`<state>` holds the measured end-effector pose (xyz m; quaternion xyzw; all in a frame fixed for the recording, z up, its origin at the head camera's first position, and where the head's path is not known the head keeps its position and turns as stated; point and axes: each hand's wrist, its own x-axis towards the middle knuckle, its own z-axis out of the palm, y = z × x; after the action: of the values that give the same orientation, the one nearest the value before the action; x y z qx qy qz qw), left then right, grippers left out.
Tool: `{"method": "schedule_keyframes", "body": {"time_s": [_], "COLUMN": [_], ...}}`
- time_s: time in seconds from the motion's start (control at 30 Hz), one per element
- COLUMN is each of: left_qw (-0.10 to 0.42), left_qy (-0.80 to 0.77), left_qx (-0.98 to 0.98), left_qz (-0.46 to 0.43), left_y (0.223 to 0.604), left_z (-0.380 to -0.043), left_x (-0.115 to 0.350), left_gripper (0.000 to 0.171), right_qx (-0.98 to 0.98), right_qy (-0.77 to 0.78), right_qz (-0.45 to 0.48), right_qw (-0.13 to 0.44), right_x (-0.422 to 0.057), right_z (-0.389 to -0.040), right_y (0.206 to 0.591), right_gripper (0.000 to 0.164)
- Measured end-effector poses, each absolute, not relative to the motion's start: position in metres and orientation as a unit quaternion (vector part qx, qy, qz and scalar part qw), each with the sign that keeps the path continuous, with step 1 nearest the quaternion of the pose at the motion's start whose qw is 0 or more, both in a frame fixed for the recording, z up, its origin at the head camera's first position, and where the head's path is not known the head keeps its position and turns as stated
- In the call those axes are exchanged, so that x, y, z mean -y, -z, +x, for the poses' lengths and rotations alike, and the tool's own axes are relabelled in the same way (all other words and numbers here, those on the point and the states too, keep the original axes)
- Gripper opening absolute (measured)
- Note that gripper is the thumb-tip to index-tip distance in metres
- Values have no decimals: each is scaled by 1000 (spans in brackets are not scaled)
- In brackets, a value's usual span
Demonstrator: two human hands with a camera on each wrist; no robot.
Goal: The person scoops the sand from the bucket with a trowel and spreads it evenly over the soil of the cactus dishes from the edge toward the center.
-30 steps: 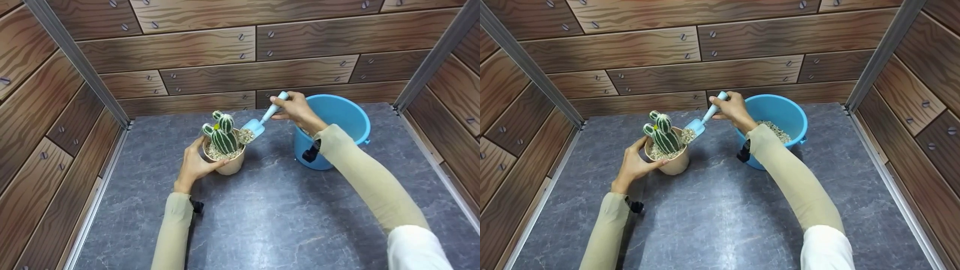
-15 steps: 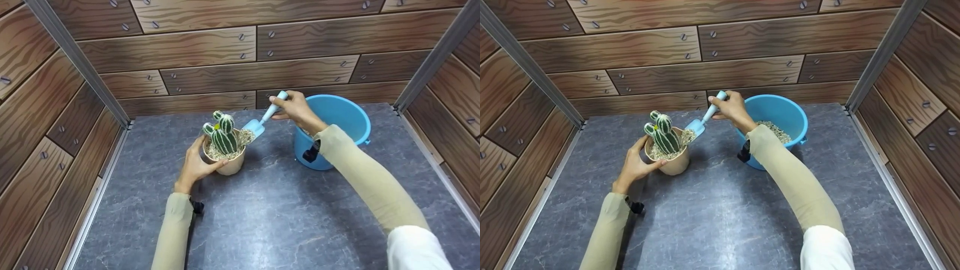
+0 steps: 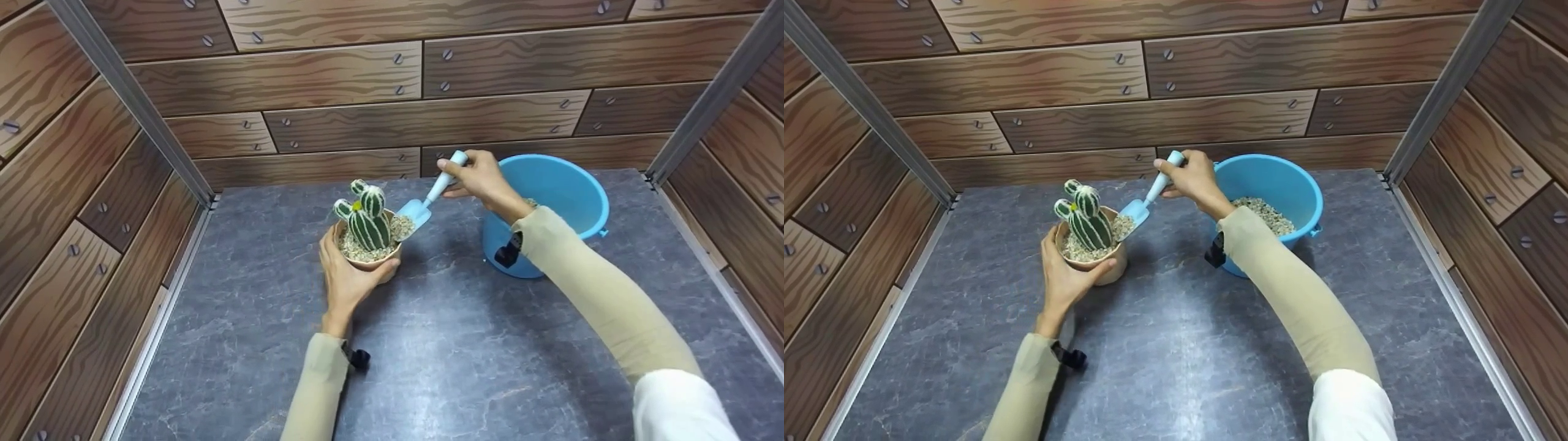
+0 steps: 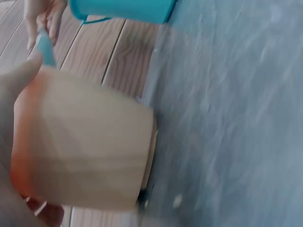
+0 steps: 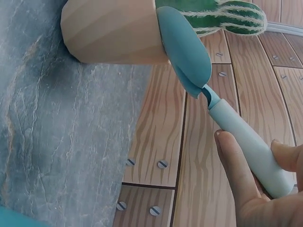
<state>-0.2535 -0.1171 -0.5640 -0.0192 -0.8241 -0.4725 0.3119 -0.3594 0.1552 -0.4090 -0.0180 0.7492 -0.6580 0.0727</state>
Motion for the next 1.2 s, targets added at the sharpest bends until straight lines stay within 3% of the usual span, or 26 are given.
{"method": "schedule_keyframes", "body": {"time_s": [0.33,1.2], "left_qw": [350,326], "left_qy": [474,468], "left_qx": [808,821], "left_qz": [24,-18], "left_y": [568,567], "left_z": [-255,-262], "left_x": [106,132], "left_gripper": [130,126], "right_qx": [-764,-790], "right_qy": [642,606], "right_qz": [-35,-91], "right_qw": [59,13], "right_x": [-155,-156], "right_z": [-354,-351], "right_y": [409,404], "right_gripper": [36,36]}}
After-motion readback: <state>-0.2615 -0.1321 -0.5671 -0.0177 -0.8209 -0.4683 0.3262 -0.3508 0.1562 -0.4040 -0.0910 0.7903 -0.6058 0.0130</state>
